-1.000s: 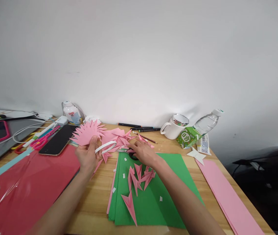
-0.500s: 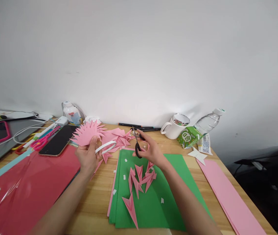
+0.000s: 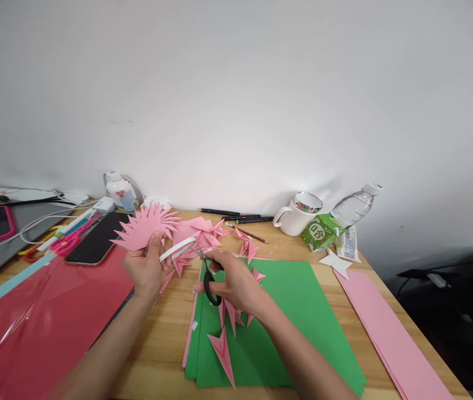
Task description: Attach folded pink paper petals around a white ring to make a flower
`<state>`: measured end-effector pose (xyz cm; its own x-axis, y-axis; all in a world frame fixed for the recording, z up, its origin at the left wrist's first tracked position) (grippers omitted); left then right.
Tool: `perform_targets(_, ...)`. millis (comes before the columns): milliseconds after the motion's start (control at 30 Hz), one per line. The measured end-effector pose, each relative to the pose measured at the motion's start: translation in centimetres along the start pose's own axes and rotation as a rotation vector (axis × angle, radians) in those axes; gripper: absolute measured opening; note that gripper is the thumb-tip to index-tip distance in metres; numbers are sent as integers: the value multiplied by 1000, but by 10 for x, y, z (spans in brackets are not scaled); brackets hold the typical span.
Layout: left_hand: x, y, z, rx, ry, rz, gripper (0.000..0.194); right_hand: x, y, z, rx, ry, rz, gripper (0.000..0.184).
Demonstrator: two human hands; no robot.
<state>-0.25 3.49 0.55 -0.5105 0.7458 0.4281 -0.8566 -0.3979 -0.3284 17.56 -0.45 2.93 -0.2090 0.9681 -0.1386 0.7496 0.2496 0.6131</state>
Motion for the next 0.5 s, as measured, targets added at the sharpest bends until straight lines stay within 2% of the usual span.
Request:
perform_targets(100,-2,0,-4,21,-5,-27,47,1,-1,-4,-22,-24,25,43)
perform_targets(233,-4,1,-6,60,-22,-33,48,-1,1,-18,-52,7,-2,28)
perform_targets(333,-4,3,-5,98,-41,-18,47,-3,1,-25,-34,19,-2,26)
perform_targets(500,-3,5,-4,127,-61,-34,44,-1,0,-21,7,-13,-9,22)
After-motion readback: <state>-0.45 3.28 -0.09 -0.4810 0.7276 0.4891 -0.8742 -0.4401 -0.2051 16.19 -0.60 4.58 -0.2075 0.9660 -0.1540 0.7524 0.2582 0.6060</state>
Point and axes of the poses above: each hand's wrist, its own x-axis towards the middle knuckle, its own y-axis out of the back of the hand, z = x × y, the point moved 4 cm from there along x, towards the middle knuckle, and after that the axes turned 13 degrees about -y, right-handed, at the moved point
